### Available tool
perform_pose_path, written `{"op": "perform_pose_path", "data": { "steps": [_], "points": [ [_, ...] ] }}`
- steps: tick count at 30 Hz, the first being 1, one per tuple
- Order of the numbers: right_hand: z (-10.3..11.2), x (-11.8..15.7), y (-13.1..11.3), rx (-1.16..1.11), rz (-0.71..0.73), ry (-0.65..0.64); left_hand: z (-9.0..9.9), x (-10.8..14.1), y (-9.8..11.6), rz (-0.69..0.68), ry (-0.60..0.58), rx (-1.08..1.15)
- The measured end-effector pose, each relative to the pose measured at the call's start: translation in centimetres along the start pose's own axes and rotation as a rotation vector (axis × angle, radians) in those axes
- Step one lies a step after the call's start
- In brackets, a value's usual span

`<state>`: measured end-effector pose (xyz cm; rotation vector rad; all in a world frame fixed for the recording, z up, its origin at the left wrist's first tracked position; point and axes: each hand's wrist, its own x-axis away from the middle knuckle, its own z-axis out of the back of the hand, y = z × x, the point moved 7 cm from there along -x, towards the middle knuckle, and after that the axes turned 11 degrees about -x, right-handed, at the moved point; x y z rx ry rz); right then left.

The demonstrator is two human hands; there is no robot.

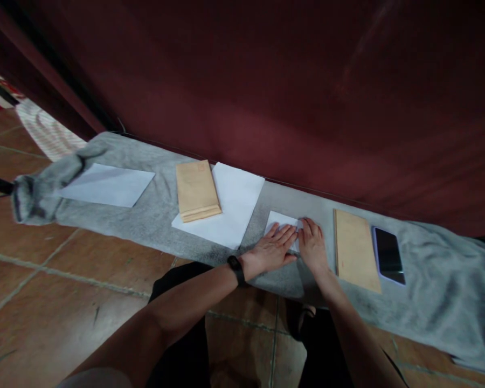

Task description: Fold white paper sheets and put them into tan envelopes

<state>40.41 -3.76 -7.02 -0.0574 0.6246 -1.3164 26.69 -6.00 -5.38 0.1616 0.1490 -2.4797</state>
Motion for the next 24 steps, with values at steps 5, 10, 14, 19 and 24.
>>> {"op": "perform_pose_path", "data": {
  "steps": [5,10,14,19,24],
  "points": [
    [-0.1,0.0,-0.1,0.058,-0.01,-0.006,-0.1,-0.2,0.1,0.006,-0.003,0.001],
    [-0.3,0.0,-0.7,0.12,0.024,-0.034,-0.2,-0.5,0.1,0.015,-0.015,0.027],
    [-0.2,-0.1,-0.7,0.146,-0.002,-0.008,-0.4,-0.5,-0.1,0.021,-0.008,0.036],
    [0.0,-0.3,-1.1,0.135,-0.055,0.012,-0.9,-0.5,-0.8,0.086,-0.007,0.036],
    [0.2,-0.4,-1.4,0.12,-0.098,0.001,-1.2,-0.8,-1.5,0.204,0.016,0.009]
  ]
}}
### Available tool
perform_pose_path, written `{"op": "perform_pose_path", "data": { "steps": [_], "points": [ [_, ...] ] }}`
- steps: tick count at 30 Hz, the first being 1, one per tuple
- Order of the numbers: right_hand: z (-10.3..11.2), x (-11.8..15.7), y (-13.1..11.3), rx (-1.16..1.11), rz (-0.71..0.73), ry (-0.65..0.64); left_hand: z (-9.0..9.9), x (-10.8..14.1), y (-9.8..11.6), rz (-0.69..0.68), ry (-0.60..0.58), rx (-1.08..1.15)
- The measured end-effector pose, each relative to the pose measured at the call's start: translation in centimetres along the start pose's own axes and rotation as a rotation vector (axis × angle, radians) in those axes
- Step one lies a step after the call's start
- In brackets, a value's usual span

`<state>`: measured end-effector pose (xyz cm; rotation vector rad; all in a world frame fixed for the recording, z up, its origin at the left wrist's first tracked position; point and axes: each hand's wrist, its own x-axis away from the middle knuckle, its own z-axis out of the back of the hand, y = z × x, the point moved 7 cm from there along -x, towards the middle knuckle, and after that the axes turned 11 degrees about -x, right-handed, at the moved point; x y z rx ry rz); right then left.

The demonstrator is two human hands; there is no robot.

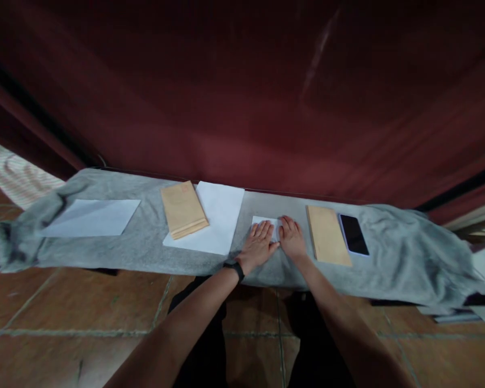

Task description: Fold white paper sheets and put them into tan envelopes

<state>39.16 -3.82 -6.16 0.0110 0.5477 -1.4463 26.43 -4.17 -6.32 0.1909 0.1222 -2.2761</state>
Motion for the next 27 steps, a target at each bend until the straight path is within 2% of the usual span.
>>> {"op": "perform_pose_path", "data": {
  "steps": [3,8,12,15,19,22,25,27],
  "points": [
    [-0.1,0.0,0.2,0.004,-0.05,-0.024,-0.1,0.0,-0.6,0.079,0.023,-0.02],
    [0.0,0.6,1.0,0.01,-0.16,-0.038,-0.2,0.4,-2.0,0.224,-0.003,-0.048],
    [0.7,1.9,1.4,0.014,-0.275,0.026,-0.1,0.5,-2.6,0.312,-0.052,-0.069],
    [1.1,3.0,0.3,0.001,-0.311,0.05,0.0,0.4,-2.8,0.358,-0.091,-0.075],
    [0.2,3.7,-3.3,-0.112,-0.181,-0.048,0.6,0.0,-2.9,0.352,-0.069,-0.099],
    [-0.5,3.9,-5.2,-0.158,-0.111,-0.125,0.9,-0.2,-2.4,0.262,-0.062,-0.107],
    [-0.4,4.0,-5.1,-0.144,-0.151,-0.142,0.5,-0.2,-1.8,0.185,-0.11,-0.106],
    [-0.2,4.0,-4.4,-0.12,-0.188,-0.131,0.3,-0.1,-1.8,0.201,-0.113,-0.116]
  ]
}}
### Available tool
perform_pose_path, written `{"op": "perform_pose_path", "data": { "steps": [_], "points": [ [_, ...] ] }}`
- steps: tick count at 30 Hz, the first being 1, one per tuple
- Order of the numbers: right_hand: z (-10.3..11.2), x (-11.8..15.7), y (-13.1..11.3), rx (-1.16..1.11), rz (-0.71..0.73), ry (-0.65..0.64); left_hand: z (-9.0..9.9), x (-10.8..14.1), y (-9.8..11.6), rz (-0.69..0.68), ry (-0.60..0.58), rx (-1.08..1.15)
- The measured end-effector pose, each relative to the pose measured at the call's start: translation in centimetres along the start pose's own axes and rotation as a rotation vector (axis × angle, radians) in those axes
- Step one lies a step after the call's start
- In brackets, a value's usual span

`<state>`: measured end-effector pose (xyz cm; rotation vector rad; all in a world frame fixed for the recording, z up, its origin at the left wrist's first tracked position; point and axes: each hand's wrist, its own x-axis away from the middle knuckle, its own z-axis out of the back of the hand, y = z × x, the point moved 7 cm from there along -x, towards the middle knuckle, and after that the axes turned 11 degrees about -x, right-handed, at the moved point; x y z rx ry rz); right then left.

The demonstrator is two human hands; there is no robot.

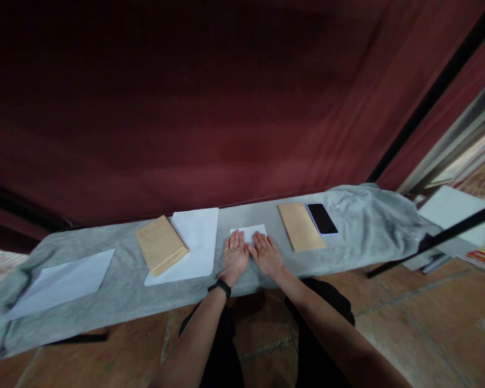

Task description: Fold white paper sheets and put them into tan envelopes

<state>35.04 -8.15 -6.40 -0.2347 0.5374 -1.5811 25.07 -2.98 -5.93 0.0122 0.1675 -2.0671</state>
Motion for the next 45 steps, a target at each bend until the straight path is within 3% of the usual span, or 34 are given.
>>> {"op": "perform_pose_path", "data": {
  "steps": [19,21,25,28,32,38,45],
  "points": [
    [1.9,0.5,2.9,0.024,-0.135,0.179,0.4,0.7,-2.2,0.243,0.011,-0.047],
    [2.0,-0.3,2.7,0.001,-0.14,0.145,1.2,0.3,-1.8,0.225,0.043,-0.046],
    [1.5,-1.9,1.4,-0.067,-0.061,0.027,2.2,-1.2,0.6,0.047,0.052,-0.002],
    [0.9,-2.5,1.1,-0.068,-0.029,-0.033,1.6,-2.1,1.7,-0.028,-0.009,0.024],
    [0.5,-2.6,1.8,-0.017,-0.033,-0.023,0.0,-2.1,1.4,-0.024,-0.041,0.015],
    [0.8,-2.2,2.6,0.046,-0.061,0.065,-0.6,-2.0,0.3,0.051,0.016,0.019],
    [1.4,-1.9,3.5,0.098,-0.063,0.131,-0.7,-2.3,-1.2,0.165,-0.037,-0.026]
  ]
}}
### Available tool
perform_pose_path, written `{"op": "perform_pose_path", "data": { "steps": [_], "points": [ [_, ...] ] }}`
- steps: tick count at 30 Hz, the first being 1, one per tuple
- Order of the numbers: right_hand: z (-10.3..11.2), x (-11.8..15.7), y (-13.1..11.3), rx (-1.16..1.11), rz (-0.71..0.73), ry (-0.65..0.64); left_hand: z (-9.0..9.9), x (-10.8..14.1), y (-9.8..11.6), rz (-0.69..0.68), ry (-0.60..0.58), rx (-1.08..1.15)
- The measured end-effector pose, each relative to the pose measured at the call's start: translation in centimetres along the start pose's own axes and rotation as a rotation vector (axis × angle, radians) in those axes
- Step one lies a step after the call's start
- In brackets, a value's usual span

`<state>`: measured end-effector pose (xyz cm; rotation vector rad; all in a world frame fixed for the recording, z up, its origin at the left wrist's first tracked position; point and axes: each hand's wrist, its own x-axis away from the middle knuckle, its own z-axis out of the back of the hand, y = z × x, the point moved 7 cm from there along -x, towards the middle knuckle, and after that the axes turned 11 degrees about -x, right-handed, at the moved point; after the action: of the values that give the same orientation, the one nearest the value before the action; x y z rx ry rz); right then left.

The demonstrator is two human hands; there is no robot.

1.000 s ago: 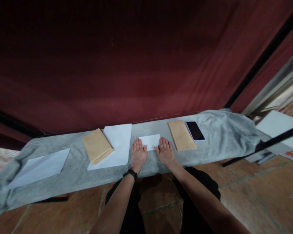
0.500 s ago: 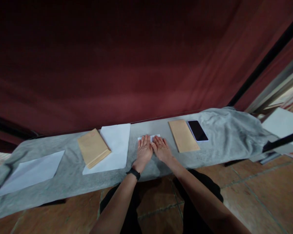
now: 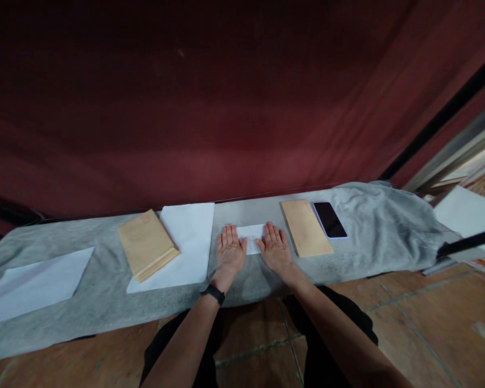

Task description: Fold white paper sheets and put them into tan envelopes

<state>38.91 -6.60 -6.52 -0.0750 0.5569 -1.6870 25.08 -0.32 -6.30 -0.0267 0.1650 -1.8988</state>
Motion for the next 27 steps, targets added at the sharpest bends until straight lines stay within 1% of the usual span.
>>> {"op": "perform_pose_path", "data": {
  "steps": [6,9,11,12,14,17,19,22,27],
  "points": [
    [0.1,0.2,0.4,0.044,0.018,0.024,0.0,-0.2,-1.4,0.047,0.01,-0.043],
    [0.2,0.1,0.6,0.055,0.01,0.028,0.2,-0.2,-1.9,0.064,0.069,-0.027],
    [0.4,0.0,0.5,0.041,0.017,0.033,0.6,-0.2,-1.9,0.048,0.128,-0.009],
    [0.5,0.0,0.3,0.029,0.032,0.031,0.9,-0.1,-1.6,0.017,0.154,0.003],
    [0.5,0.0,-0.4,-0.003,0.089,0.01,1.2,0.3,-0.5,-0.086,0.178,0.028],
    [0.0,0.5,-1.8,-0.052,0.189,-0.063,1.0,1.1,1.4,-0.239,0.134,0.049],
    [-0.4,1.0,-2.3,-0.065,0.218,-0.092,0.6,1.6,2.1,-0.275,0.096,0.049],
    [-0.6,1.6,-2.0,-0.054,0.218,-0.084,0.1,2.0,2.0,-0.263,0.084,0.046],
    [-0.3,1.8,-0.8,-0.008,0.178,-0.071,-0.3,2.1,0.3,-0.192,0.118,0.039]
  ]
}}
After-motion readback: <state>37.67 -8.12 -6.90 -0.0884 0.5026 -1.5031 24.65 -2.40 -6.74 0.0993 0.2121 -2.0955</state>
